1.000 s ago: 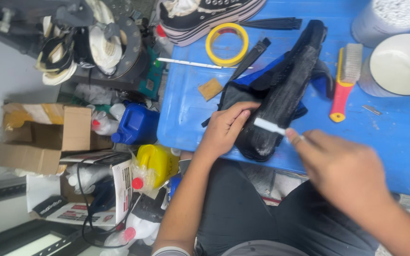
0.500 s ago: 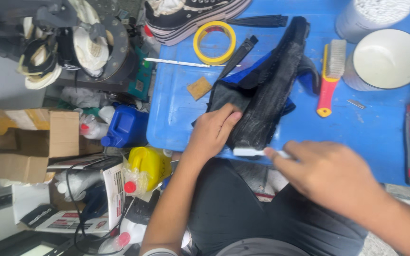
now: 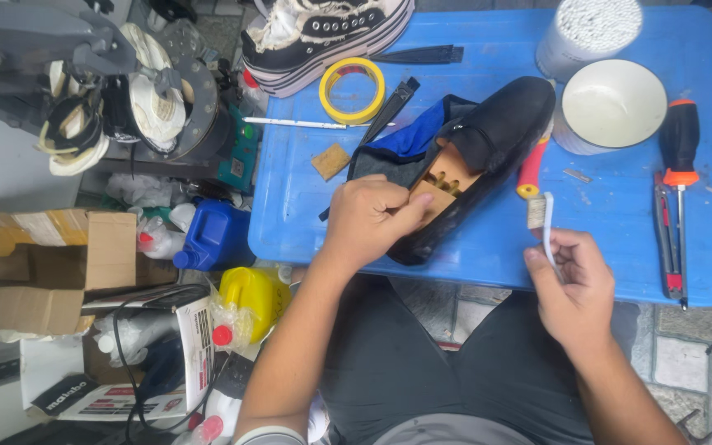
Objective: The person cleans a black shoe using a yellow brush and a blue cloth. They scrub the sole and upper parts of the shoe, applying a white cleaning substance from a container. The person wipes the shoe with the cloth and uses a smaller white brush for detailed cleaning around the edges and heel.
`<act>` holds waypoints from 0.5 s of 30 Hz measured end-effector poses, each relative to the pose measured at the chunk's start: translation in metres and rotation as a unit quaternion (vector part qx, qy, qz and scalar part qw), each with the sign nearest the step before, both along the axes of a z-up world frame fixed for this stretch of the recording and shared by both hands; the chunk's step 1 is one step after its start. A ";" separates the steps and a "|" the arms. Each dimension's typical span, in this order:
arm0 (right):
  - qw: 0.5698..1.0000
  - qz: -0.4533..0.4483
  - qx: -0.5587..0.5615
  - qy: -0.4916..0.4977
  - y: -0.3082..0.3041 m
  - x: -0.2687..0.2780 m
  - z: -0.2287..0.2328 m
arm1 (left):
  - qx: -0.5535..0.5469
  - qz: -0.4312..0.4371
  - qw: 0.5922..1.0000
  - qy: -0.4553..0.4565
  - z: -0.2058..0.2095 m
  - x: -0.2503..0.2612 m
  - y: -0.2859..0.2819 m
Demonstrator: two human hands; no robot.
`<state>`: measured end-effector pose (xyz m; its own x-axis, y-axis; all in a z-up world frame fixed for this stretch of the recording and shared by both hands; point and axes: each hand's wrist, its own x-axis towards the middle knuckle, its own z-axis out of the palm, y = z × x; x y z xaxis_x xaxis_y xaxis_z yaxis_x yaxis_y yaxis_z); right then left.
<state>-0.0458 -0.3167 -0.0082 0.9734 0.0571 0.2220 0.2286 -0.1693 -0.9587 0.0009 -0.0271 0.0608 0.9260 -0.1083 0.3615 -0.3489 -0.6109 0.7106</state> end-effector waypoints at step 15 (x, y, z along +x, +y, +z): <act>0.910 -0.118 -0.374 -0.134 -0.072 0.072 0.062 | 0.187 -0.071 0.969 -0.144 0.034 0.002 0.065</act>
<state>0.0267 -0.3890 0.0542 0.8944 0.0868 0.4387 0.3104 -0.8268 -0.4691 0.0033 0.0383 0.0946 0.7588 -0.4015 0.5128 -0.5995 -0.7382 0.3092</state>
